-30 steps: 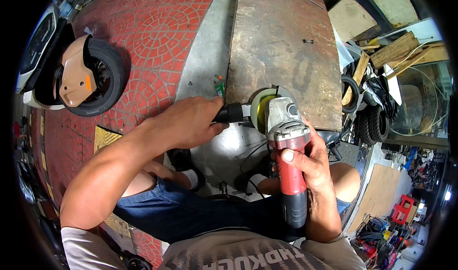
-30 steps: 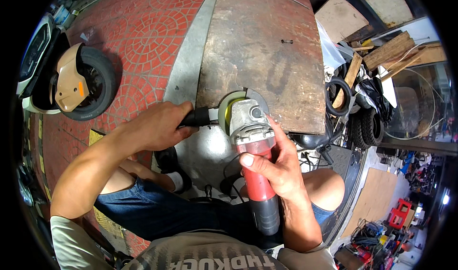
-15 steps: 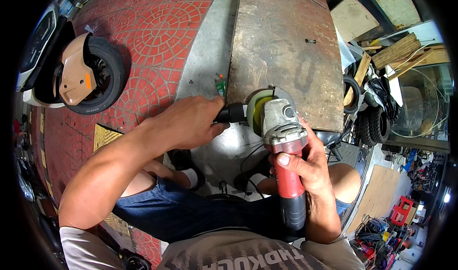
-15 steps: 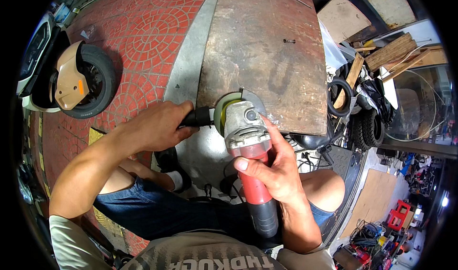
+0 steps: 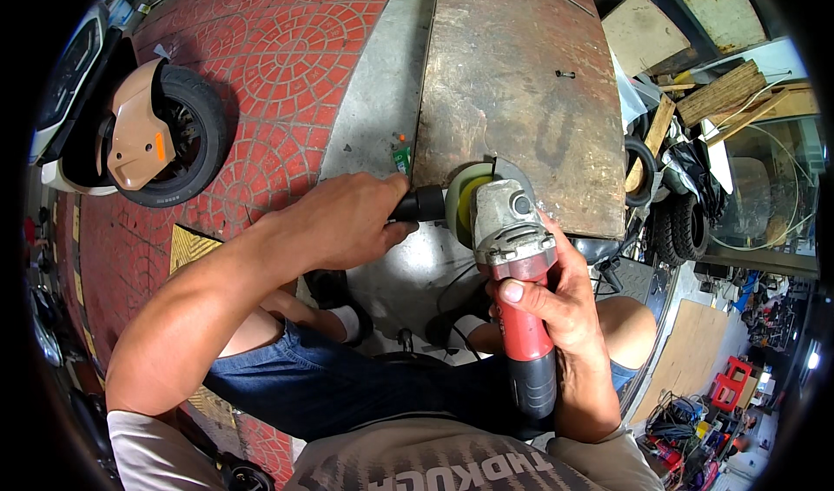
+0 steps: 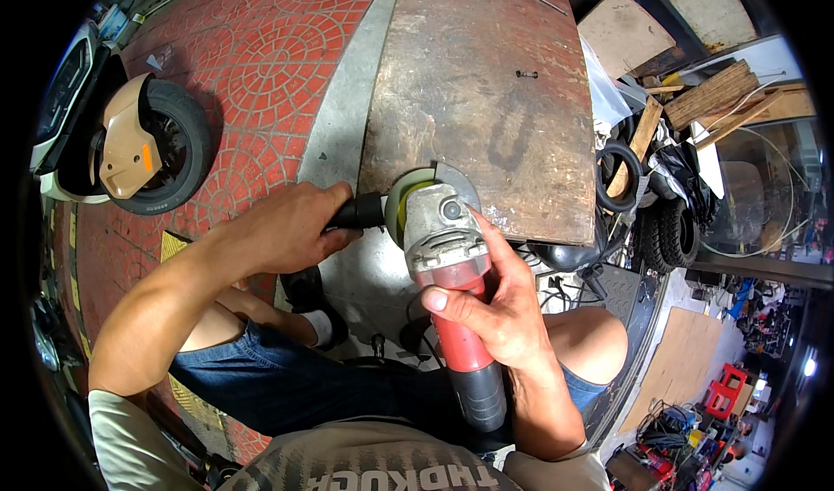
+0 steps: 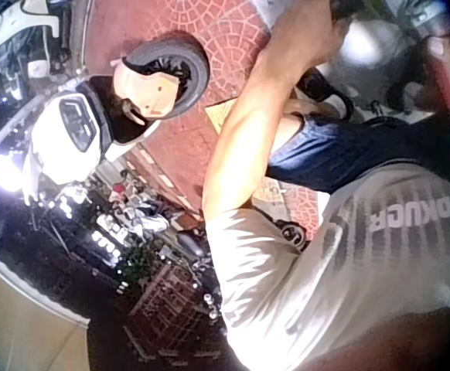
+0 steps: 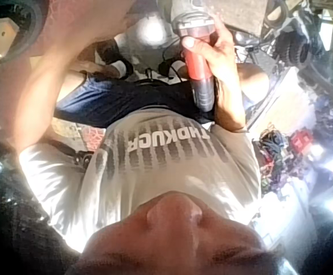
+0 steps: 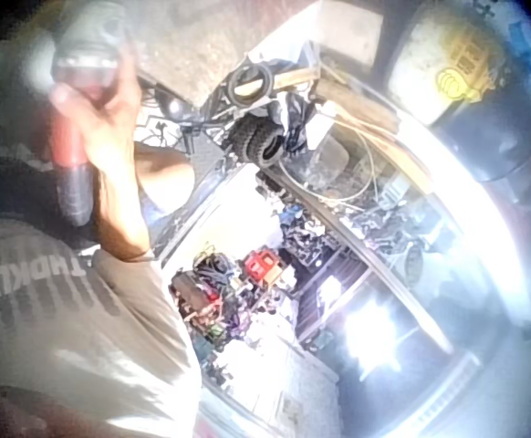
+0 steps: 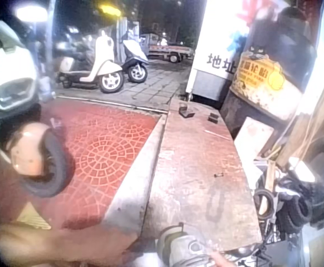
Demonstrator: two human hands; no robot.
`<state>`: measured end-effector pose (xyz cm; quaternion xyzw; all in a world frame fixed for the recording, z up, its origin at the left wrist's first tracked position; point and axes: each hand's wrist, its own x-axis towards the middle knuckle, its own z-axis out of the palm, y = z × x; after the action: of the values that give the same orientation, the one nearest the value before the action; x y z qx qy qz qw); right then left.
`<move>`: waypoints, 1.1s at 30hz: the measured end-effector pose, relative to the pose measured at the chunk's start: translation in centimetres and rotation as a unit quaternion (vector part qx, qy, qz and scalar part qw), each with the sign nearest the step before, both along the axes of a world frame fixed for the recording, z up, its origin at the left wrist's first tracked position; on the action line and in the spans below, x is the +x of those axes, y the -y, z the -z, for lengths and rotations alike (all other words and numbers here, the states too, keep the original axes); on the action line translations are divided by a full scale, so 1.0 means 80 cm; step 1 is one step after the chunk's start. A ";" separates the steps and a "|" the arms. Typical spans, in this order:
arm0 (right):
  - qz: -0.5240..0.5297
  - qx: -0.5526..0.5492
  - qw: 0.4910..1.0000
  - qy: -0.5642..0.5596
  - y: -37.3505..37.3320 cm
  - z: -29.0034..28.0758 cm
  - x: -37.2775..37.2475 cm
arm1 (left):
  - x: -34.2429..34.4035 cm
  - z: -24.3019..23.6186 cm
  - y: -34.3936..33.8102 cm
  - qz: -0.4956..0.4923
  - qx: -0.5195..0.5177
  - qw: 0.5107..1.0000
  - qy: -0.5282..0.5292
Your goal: The person uses an angle grinder to smooth the end of a black metal shaft by hand, then picks up a digital caliper to measure the dimensions of a small metal component.
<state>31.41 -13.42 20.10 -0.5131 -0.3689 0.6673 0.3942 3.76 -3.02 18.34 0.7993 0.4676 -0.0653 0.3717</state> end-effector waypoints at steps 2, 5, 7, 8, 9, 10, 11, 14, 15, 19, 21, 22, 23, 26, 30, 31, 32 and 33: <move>0.002 0.002 1.000 0.000 0.001 0.000 0.001 | 0.000 0.000 0.000 0.002 0.001 1.000 -0.002; 0.018 0.005 1.000 0.013 0.000 0.002 0.008 | 0.001 -0.001 0.000 -0.001 0.003 1.000 -0.004; 0.033 0.014 0.999 0.012 -0.003 0.001 0.013 | 0.004 -0.006 0.001 -0.004 0.005 1.000 -0.004; 0.047 0.014 0.999 0.007 -0.004 -0.001 0.014 | 0.005 -0.009 0.000 -0.005 -0.002 1.000 -0.009; 0.062 0.014 0.998 0.002 -0.004 -0.003 0.015 | 0.006 -0.012 -0.002 -0.005 -0.009 1.000 -0.015; 0.076 0.029 0.997 0.016 -0.005 0.002 0.017 | 0.007 -0.014 -0.002 -0.005 -0.016 1.000 -0.020; 0.081 0.027 0.996 0.013 -0.005 0.001 0.017 | 0.007 -0.014 -0.003 -0.005 -0.015 1.000 -0.019; 0.079 0.020 0.997 -0.001 -0.007 -0.005 0.017 | 0.005 -0.010 -0.002 -0.002 -0.006 1.000 -0.013; 0.070 0.017 0.997 -0.003 -0.008 -0.006 0.015 | 0.003 -0.004 -0.002 0.000 -0.001 1.000 -0.009; 0.039 0.000 0.999 -0.008 -0.011 -0.004 0.007 | 0.001 -0.001 -0.003 0.004 0.004 1.000 -0.005; 0.029 -0.004 1.000 -0.005 -0.011 -0.003 0.006 | 0.001 -0.002 -0.004 0.007 0.004 1.000 0.000; 0.026 -0.005 1.000 -0.002 -0.011 -0.004 0.006 | 0.001 -0.002 -0.004 0.008 0.003 1.000 0.003; 0.026 -0.007 1.000 -0.001 -0.011 -0.003 0.006 | 0.001 -0.002 -0.004 0.008 0.003 1.000 0.002; 0.025 -0.015 1.000 0.002 -0.010 -0.004 0.005 | 0.002 -0.001 -0.004 0.008 0.005 1.000 0.002; 0.011 -0.019 1.000 -0.003 -0.010 -0.005 0.004 | -0.001 0.004 -0.002 0.006 0.014 1.000 0.008; 0.006 -0.016 1.000 -0.005 -0.010 -0.004 0.005 | -0.001 0.006 -0.002 0.007 0.017 1.000 0.010; 0.005 -0.014 1.000 -0.005 -0.010 -0.003 0.005 | -0.001 0.007 -0.002 0.006 0.016 1.000 0.011; 0.003 -0.012 1.000 -0.004 -0.010 -0.001 0.006 | -0.001 0.008 -0.002 0.006 0.016 1.000 0.012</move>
<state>31.89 -12.63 20.18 -0.5163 -0.3579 0.6723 0.3916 3.65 -2.87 17.73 0.8086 0.4593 -0.0507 0.3642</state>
